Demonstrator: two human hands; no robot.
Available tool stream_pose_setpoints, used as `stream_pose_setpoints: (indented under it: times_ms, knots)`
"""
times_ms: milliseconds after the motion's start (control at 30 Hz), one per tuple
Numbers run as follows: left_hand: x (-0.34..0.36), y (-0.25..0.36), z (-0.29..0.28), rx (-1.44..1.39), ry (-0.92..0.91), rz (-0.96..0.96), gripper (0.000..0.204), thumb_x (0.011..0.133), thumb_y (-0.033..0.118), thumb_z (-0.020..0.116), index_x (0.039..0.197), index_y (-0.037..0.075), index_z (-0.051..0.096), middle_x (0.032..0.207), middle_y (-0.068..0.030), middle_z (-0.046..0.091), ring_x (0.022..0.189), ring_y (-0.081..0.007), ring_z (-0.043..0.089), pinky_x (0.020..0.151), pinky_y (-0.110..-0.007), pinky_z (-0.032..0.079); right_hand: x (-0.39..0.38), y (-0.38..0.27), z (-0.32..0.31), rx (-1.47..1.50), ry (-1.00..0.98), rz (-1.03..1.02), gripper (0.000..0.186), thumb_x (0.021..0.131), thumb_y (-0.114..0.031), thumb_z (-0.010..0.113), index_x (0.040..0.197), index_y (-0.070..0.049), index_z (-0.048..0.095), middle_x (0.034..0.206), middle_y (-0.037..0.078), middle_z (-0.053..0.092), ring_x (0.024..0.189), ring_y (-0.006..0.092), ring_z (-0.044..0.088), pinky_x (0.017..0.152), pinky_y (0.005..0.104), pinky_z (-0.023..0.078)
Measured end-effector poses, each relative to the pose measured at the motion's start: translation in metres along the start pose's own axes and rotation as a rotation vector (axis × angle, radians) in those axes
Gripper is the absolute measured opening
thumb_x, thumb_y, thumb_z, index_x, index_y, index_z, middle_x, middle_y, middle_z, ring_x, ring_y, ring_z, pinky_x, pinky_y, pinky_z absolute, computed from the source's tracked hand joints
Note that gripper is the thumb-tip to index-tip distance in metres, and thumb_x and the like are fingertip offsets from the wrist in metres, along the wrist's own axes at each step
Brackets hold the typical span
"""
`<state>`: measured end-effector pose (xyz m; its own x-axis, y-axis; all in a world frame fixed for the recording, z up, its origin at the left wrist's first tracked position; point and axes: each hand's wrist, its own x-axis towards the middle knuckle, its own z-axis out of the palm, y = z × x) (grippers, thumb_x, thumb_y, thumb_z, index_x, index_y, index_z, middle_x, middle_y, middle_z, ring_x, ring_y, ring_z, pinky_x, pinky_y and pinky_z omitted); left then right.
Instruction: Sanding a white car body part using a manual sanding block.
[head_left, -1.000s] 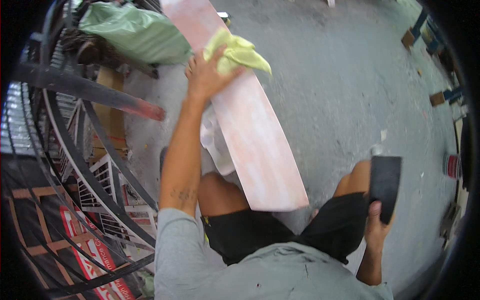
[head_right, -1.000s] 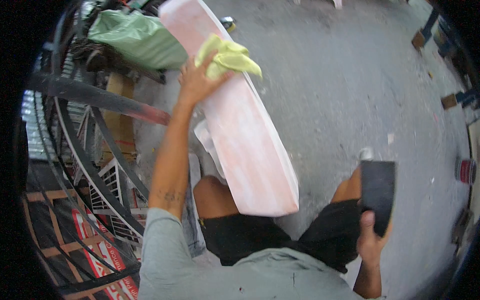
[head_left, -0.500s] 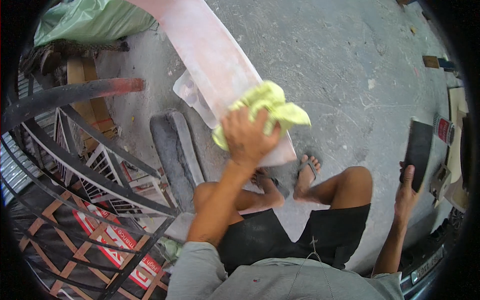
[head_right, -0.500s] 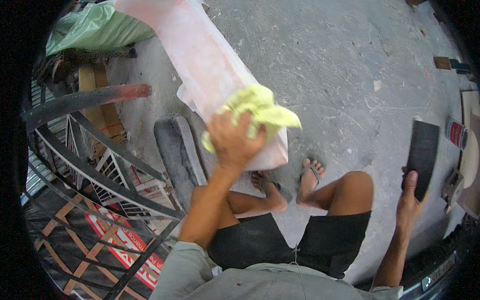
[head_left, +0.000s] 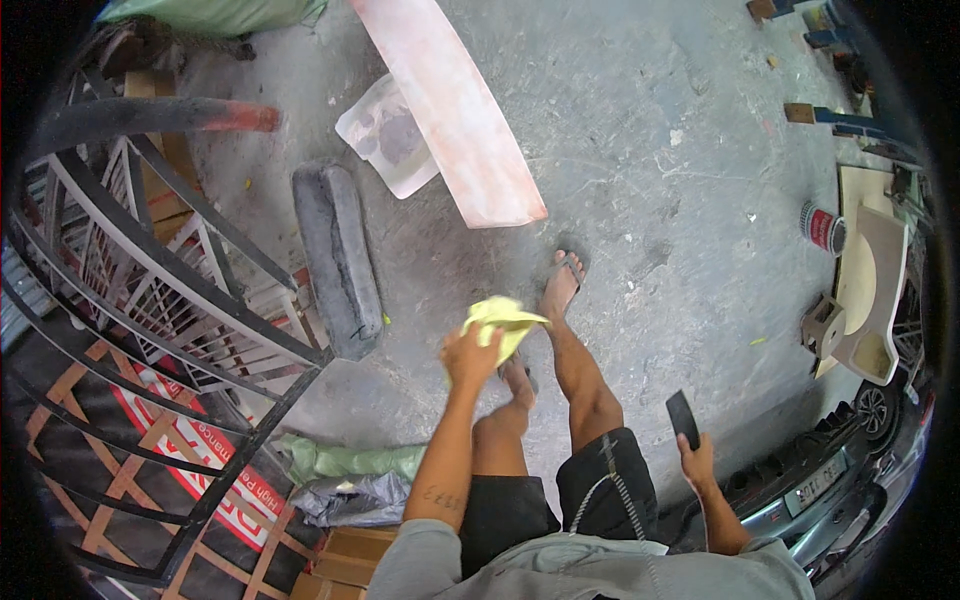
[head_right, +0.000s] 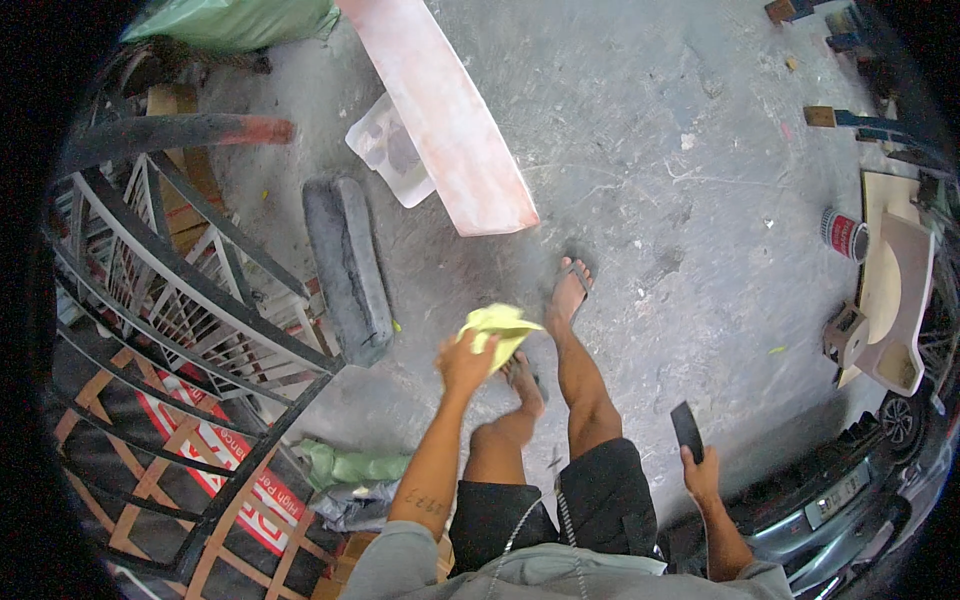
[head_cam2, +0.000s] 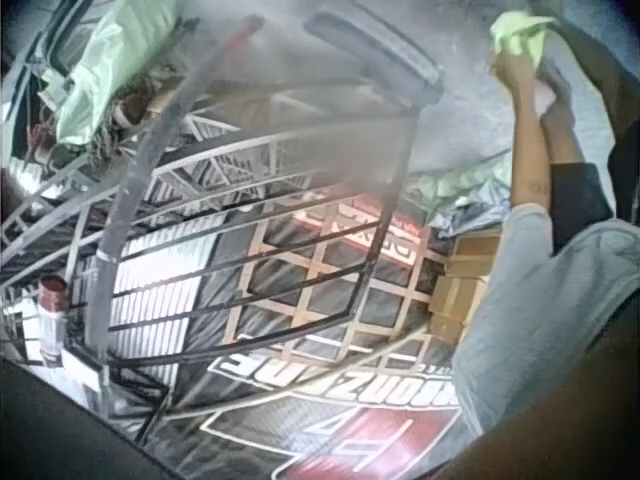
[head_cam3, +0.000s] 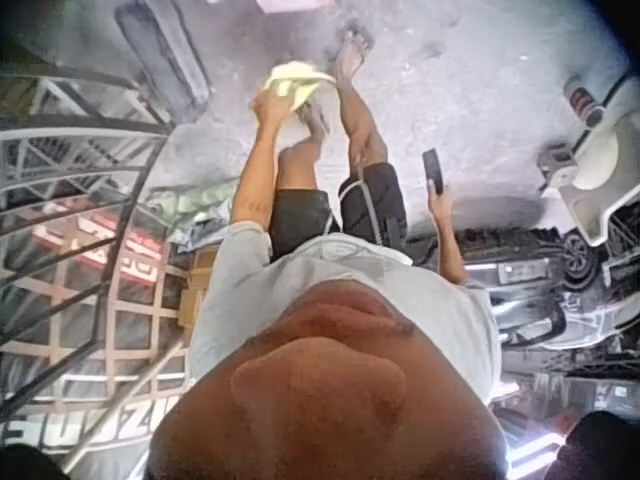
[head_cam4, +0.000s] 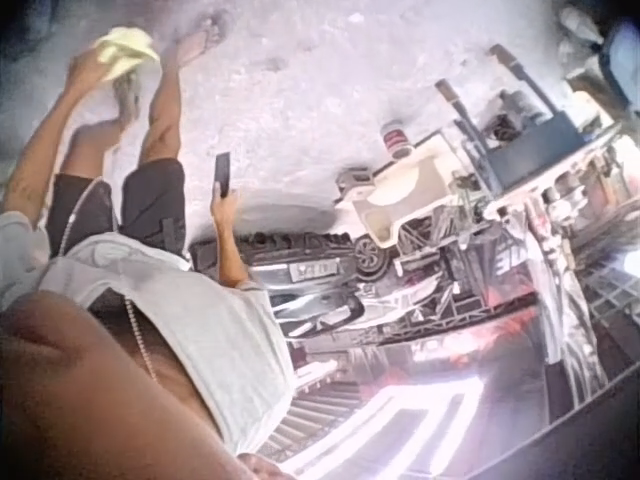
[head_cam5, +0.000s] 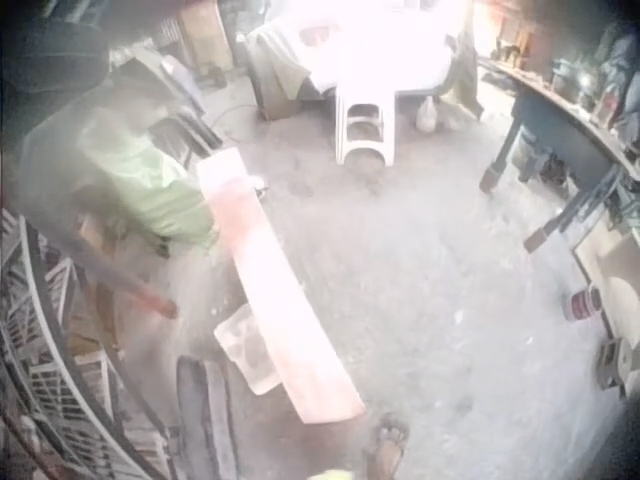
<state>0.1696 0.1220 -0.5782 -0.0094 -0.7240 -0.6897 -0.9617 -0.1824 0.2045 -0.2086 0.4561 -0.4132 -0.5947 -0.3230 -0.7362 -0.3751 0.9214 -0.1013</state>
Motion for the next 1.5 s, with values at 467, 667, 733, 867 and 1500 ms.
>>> stream_pose_setpoints:
  times_ms: [467,667,733,867,1500]
  knots:
    - [-0.177,-0.032,0.077,-0.918,-0.259,-0.071,0.042,0.1,0.027,0.064,0.127,-0.004,0.062,0.114,-0.021,0.07,0.104,-0.0311,0.068,0.09,-0.042,0.052,-0.081,-0.215,0.142,1.166,-0.574,-0.152,0.049,0.096,-0.033,0.075,0.127,0.004,0.063,0.108,0.01,0.07,0.095,0.0192,0.066,0.085,0.0345,0.054]
    - [-0.204,0.001,0.058,-0.618,-0.564,0.329,0.047,0.098,0.025,0.063,0.139,0.003,0.057,0.143,-0.0215,0.057,0.135,-0.0346,0.053,0.113,-0.041,0.039,-0.027,-0.178,0.149,1.139,-0.352,-0.016,0.053,0.092,-0.034,0.079,0.127,0.004,0.064,0.114,0.009,0.07,0.101,0.0183,0.064,0.089,0.0335,0.052]
    - [-0.188,0.0,0.049,-0.577,-0.75,0.522,0.054,0.098,0.03,0.066,0.143,0.002,0.057,0.142,-0.0228,0.058,0.136,-0.0345,0.052,0.115,-0.039,0.039,-0.008,-0.127,0.142,1.129,-0.244,0.015,0.055,0.092,-0.035,0.079,0.129,0.003,0.064,0.112,0.008,0.07,0.098,0.0181,0.065,0.087,0.0327,0.053]
    - [-0.115,0.021,0.021,-0.452,-0.466,0.61,0.065,0.098,0.035,0.066,0.148,-0.002,0.049,0.15,-0.0301,0.049,0.141,-0.0408,0.046,0.118,-0.046,0.034,-0.002,-0.007,0.142,0.946,-0.143,0.295,0.053,0.093,-0.032,0.077,0.13,0.003,0.064,0.115,0.008,0.069,0.101,0.0193,0.065,0.089,0.0336,0.054]
    - [0.219,0.186,-0.157,0.43,0.495,0.539,0.076,0.103,0.05,0.046,0.157,-0.002,0.035,0.166,-0.0233,0.03,0.156,-0.0416,0.021,0.122,-0.067,0.011,0.059,-0.033,0.112,0.624,0.104,0.231,0.033,0.095,-0.029,0.074,0.106,0.002,0.07,0.084,0.001,0.066,0.073,0.0125,0.059,0.066,0.0312,0.049]
